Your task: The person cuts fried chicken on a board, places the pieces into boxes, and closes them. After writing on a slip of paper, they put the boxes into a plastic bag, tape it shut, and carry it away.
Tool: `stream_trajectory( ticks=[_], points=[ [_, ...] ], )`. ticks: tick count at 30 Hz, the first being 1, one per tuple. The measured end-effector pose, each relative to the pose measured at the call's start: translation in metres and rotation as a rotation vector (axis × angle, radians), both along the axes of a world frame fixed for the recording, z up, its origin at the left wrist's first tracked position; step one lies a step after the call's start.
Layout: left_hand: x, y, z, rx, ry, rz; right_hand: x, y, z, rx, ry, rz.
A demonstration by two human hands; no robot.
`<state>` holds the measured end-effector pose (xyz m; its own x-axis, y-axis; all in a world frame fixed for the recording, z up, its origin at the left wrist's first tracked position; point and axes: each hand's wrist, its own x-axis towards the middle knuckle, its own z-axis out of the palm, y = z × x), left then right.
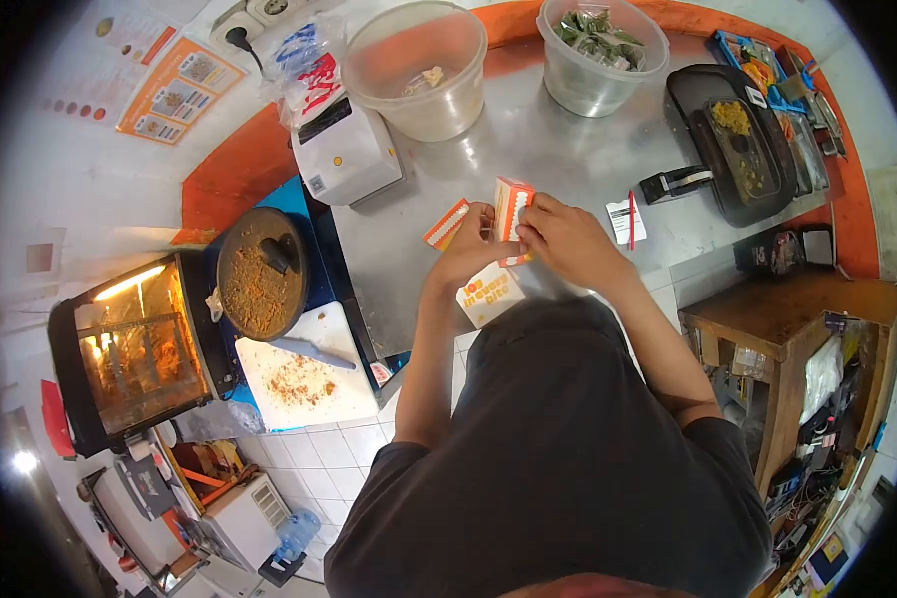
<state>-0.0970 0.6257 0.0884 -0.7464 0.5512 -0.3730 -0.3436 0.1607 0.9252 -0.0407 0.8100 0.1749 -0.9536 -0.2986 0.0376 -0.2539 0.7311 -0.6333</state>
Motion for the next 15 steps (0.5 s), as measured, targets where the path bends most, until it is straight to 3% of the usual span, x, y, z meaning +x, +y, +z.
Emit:
stream_trajectory(
  ticks=[1, 5, 8, 10, 11, 13, 15],
  points=[
    [0.002, 0.003, 0.002, -0.059, 0.053, 0.014, 0.002, -0.001, -0.004, 0.103, 0.01, -0.071],
    [0.011, 0.007, 0.011, -0.041, 0.045, 0.074, 0.002, 0.004, -0.013, 0.038, 0.062, -0.189],
    [0.012, -0.001, 0.013, 0.187, -0.129, 0.08, -0.001, 0.012, -0.009, 0.045, 0.018, -0.248],
    [0.014, -0.007, 0.014, 0.217, -0.104, -0.014, 0.001, 0.013, -0.009, -0.203, -0.164, -0.198],
    [0.014, -0.012, 0.016, 0.219, -0.101, -0.008, 0.001, 0.018, -0.012, -0.201, -0.162, -0.191],
    [0.019, -0.022, 0.022, 0.412, -0.15, -0.14, 0.005, 0.031, -0.022, -0.465, -0.219, -0.014],
    [0.021, -0.034, 0.02, 0.444, -0.162, -0.132, 0.009, 0.039, -0.033, -0.476, -0.267, -0.062]
  ],
)
